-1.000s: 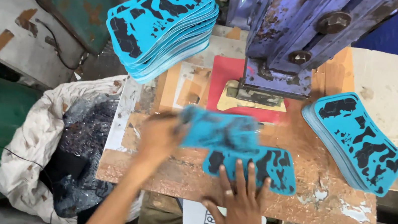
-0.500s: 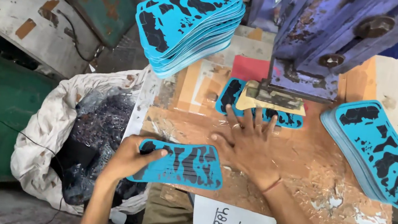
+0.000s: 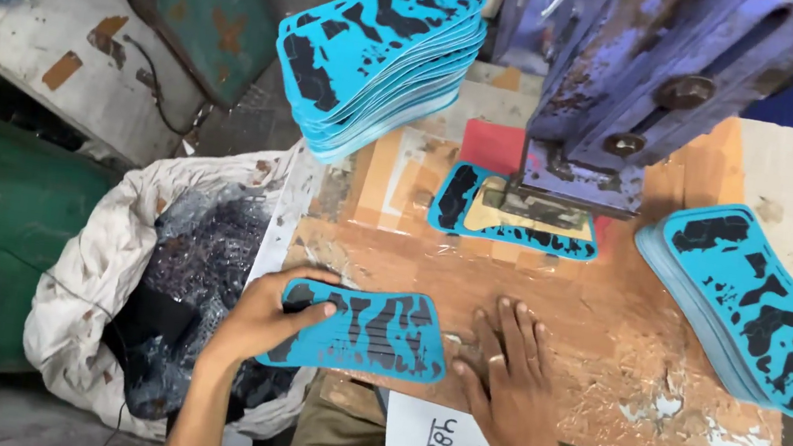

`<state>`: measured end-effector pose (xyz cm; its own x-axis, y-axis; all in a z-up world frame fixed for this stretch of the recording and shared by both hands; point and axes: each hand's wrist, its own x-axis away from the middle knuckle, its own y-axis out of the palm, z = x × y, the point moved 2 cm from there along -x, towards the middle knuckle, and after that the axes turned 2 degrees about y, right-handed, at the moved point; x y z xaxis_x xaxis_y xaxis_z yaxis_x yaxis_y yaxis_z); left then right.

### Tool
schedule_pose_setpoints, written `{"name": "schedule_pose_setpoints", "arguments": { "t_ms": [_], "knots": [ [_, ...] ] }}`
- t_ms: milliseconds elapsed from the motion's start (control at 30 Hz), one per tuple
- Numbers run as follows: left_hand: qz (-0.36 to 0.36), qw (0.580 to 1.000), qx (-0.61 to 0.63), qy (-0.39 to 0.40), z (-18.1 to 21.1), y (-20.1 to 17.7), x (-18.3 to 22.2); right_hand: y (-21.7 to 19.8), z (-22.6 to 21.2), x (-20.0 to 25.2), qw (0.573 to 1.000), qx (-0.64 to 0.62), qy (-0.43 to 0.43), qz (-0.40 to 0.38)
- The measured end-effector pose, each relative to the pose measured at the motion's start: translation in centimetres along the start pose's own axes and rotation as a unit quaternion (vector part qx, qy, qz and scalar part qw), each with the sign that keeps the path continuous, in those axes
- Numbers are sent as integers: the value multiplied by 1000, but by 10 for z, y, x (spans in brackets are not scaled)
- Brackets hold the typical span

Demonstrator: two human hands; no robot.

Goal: Operating a manual punching press to cut out footwear components from patterned foam sheets.

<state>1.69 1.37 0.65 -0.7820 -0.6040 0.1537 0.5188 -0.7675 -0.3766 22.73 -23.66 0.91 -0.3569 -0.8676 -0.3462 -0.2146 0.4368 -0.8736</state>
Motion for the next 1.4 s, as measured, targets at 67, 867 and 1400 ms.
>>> {"name": "schedule_pose_setpoints", "arguments": {
  "t_ms": [67,867,1400],
  "knots": [
    [-6,1000,-6,20,2,-2,-2,-1,-2,5,1000,7,9,7],
    [347,863,-78,359,126,-80,-150,-125,121,-25,970,188,110,108],
    [184,940,-116,263,25,58,-37,-64,109,11,989,135,40,52]
  ]
}}
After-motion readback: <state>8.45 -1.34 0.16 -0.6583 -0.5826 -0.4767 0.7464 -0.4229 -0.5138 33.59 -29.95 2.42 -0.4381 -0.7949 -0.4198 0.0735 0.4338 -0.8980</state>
